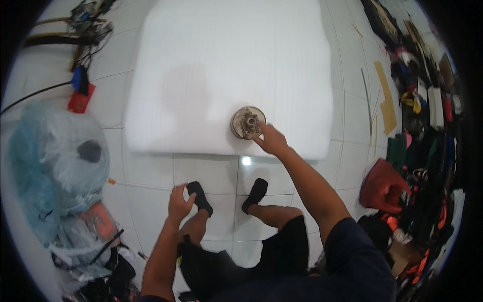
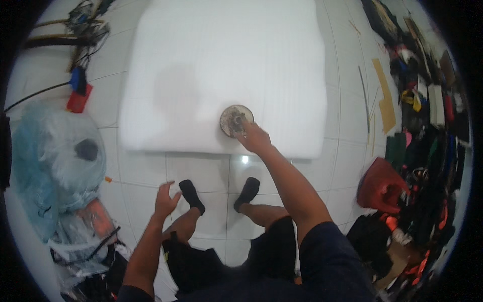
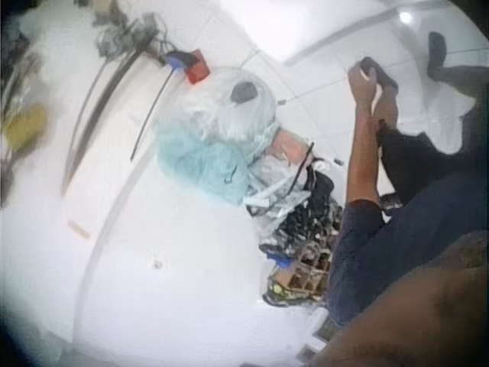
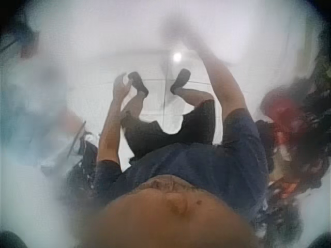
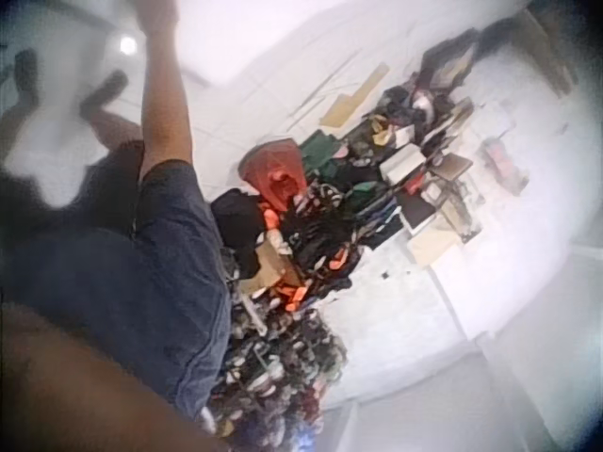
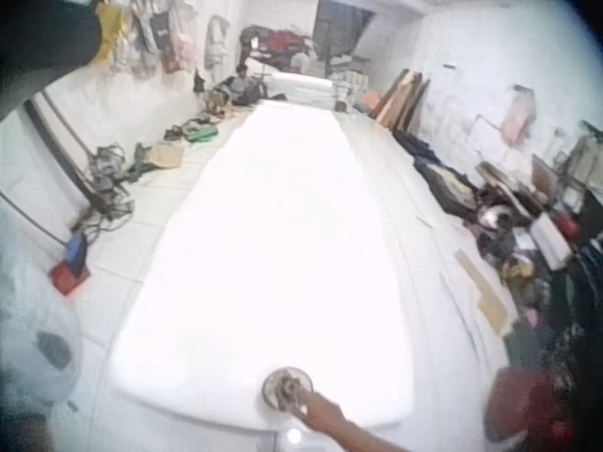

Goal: The person cuts a large white foam sheet with scissors, then lifts and stacks the cut pieces. They also pick up a black strap and a small can, moving them around the workspace.

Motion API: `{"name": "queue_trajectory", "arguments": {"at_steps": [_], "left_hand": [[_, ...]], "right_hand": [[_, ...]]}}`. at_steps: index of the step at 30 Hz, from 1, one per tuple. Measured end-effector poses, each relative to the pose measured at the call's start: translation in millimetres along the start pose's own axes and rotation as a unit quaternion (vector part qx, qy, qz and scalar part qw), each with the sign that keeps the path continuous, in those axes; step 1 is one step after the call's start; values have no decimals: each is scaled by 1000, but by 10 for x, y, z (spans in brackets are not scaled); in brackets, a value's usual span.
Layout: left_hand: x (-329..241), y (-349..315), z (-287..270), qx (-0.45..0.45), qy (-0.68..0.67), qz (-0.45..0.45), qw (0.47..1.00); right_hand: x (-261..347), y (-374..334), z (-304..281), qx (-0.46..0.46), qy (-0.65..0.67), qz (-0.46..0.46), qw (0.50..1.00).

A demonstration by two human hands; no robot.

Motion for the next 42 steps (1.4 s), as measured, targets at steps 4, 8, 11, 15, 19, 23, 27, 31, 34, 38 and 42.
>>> {"name": "queue_trajectory", "arguments": {"at_steps": [4, 8, 11, 15, 19, 23, 27, 31, 34, 38, 42], "left_hand": [[634, 1085, 704, 97, 163, 125, 974], [624, 1854, 1371, 155, 250, 293, 910], [734, 1999, 1814, 182, 285, 352, 873], [858, 2070, 2016, 161, 293, 386, 860], [838, 2045, 1938, 139, 302, 420, 845], [921, 2034, 1897, 98, 312, 420, 846], [837, 2026, 1901, 78, 307, 452, 834], [877, 2025, 1907, 64, 330, 456, 824], [958, 2070, 1932, 51, 353, 450, 818], [940, 2121, 1953, 119, 353, 412, 832], [908, 2094, 1960, 156, 355, 381, 839]], "right_hand": [[213, 664, 329, -105, -85, -11, 991], [64, 1062, 680, -184, -90, -115, 972], [103, 979, 726, -216, -107, -178, 954], [-83, 837, 703, -306, -31, -225, 925], [-121, 99, 874, -268, -87, -304, 910], [-213, -511, 1184, -228, -49, -376, 897], [-390, -686, 1879, -60, -56, -341, 937], [-508, -846, 2520, 19, -48, -374, 926], [-565, -916, 2737, 48, -38, -379, 923], [-566, -892, 2734, 35, -42, -394, 917], [-552, -812, 2716, 31, -28, -399, 916]]}}
Point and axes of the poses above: each hand's wrist, its own y-axis towards the middle knuckle, its own z-axis out of the palm, x = y × z, the point moved 8 cm from there along y, towards the middle knuckle, and after that the axes turned 15 degrees about z, right-handed, at the moved point
